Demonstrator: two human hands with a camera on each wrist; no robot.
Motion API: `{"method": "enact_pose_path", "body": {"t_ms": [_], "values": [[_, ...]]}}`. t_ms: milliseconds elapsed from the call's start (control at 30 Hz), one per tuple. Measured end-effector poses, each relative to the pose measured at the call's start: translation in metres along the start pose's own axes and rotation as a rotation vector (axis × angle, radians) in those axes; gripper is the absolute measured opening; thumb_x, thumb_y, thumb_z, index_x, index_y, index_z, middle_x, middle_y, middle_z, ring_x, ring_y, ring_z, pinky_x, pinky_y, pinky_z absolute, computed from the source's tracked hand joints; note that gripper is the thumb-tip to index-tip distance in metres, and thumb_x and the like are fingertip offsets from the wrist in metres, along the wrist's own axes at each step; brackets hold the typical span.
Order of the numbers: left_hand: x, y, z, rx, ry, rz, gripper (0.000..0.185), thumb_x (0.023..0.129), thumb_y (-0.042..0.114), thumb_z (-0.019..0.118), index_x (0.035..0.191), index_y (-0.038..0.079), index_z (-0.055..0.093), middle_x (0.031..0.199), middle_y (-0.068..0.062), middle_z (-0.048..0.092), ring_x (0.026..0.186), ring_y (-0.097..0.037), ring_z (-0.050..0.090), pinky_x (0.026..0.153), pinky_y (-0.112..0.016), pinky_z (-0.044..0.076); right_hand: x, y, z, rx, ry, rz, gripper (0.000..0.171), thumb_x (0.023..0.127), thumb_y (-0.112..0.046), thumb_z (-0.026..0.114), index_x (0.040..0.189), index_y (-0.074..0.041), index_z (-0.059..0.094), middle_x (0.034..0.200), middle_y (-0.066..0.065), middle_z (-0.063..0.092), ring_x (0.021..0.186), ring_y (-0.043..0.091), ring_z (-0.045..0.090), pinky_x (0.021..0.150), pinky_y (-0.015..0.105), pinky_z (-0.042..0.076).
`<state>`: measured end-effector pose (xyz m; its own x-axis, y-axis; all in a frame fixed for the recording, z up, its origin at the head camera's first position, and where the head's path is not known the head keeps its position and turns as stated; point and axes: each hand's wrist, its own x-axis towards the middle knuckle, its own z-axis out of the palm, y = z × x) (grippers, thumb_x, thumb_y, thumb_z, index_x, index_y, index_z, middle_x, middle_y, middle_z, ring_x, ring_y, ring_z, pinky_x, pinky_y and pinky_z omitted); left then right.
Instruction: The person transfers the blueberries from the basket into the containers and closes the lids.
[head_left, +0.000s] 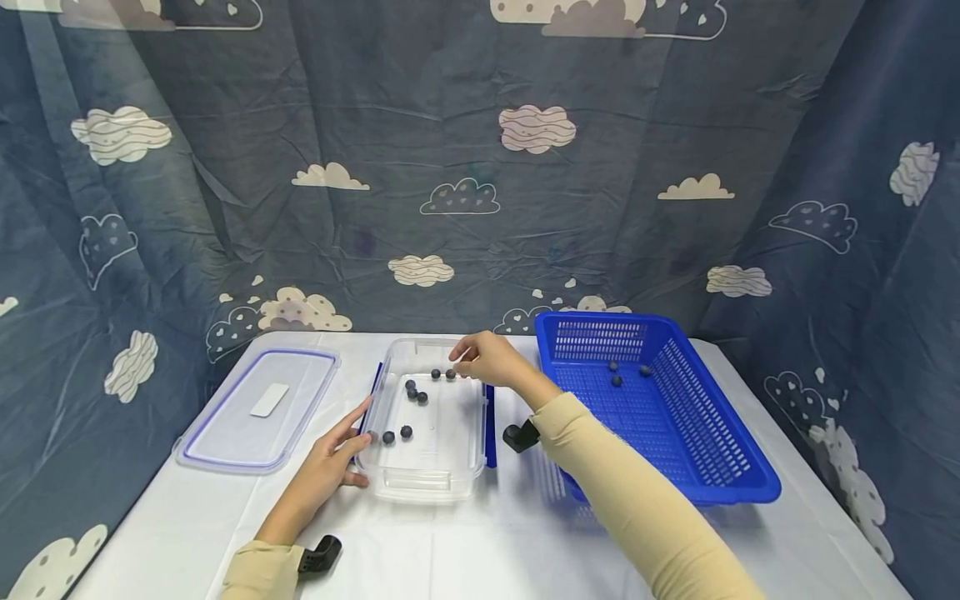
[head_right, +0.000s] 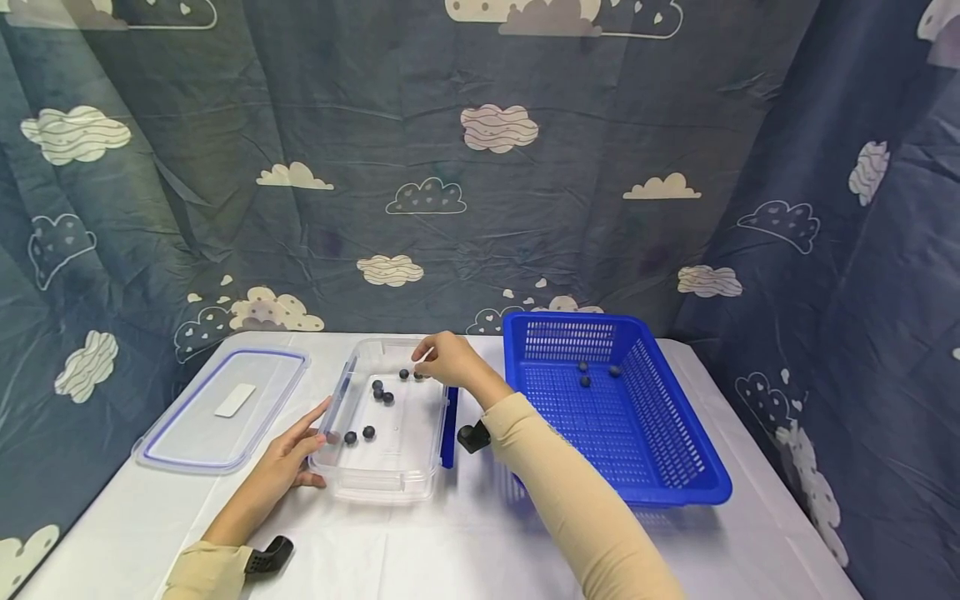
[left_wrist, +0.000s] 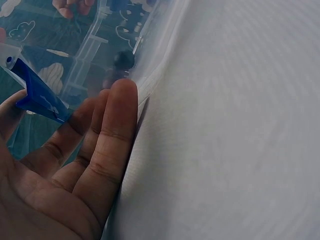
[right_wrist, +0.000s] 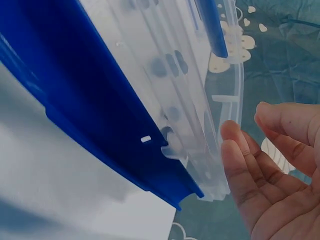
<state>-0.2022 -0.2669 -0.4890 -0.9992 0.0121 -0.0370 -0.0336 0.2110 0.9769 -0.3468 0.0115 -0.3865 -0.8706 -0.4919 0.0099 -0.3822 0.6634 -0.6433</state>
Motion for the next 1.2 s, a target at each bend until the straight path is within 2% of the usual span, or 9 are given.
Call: {"method": "enact_pose_path", "body": {"t_ms": [300,500,700,933,1200], "values": [[0.0,0.0,0.001,0.014,0.001,0.006,0.061,0.11,0.017,0.057,0.167,0.026,0.04,0.134,-0.028,0.053,0.095,-0.023,0.06,0.066,-0.034,0.068,-0.005,0.007,-0.014,-0.009,0.009,-0.011,0.02,0.1,-0.013,0.072,0.117,-0.005,0.078,0.097,0.01,0.081,0.084,0.016,0.074,0.072,0.023,0.055],[-0.001,0.0,0.0,0.002,0.0,0.007,0.061,0.11,0.018,0.058,0.167,0.026,0.041,0.134,-0.027,0.053,0.098,-0.023,0.058,0.066,-0.034,0.068,-0.009,0.013,-0.024,-0.004,0.015,0.02,0.02,0.101,-0.015,0.072,0.118,-0.006,0.078,0.099,0.009,0.079,0.086,0.018,0.073,0.072,0.025,0.057],[-0.002,-0.001,0.0,0.001,0.002,0.009,0.061,0.109,0.02,0.06,0.167,0.025,0.04,0.134,-0.026,0.054,0.091,-0.021,0.058,0.065,-0.034,0.067,-0.014,0.023,-0.036,0.01,0.03,0.045,0.022,0.101,-0.015,0.072,0.12,-0.005,0.077,0.1,0.01,0.079,0.089,0.022,0.075,0.072,0.026,0.059],[-0.003,0.002,0.0,0.001,0.003,0.003,0.06,0.11,0.018,0.057,0.167,0.026,0.04,0.136,-0.028,0.053,0.1,-0.024,0.058,0.066,-0.034,0.067,-0.017,0.037,-0.048,0.013,0.054,0.065,0.023,0.102,-0.015,0.071,0.121,-0.004,0.076,0.099,0.011,0.078,0.091,0.022,0.077,0.076,0.029,0.062],[-0.002,0.002,0.0,-0.004,-0.002,0.008,0.061,0.11,0.019,0.058,0.168,0.026,0.04,0.136,-0.028,0.053,0.101,-0.024,0.057,0.067,-0.034,0.068,-0.026,0.052,-0.065,0.022,0.089,0.104,0.021,0.103,-0.017,0.071,0.119,-0.006,0.076,0.102,0.012,0.077,0.096,0.024,0.076,0.081,0.032,0.064]]}}
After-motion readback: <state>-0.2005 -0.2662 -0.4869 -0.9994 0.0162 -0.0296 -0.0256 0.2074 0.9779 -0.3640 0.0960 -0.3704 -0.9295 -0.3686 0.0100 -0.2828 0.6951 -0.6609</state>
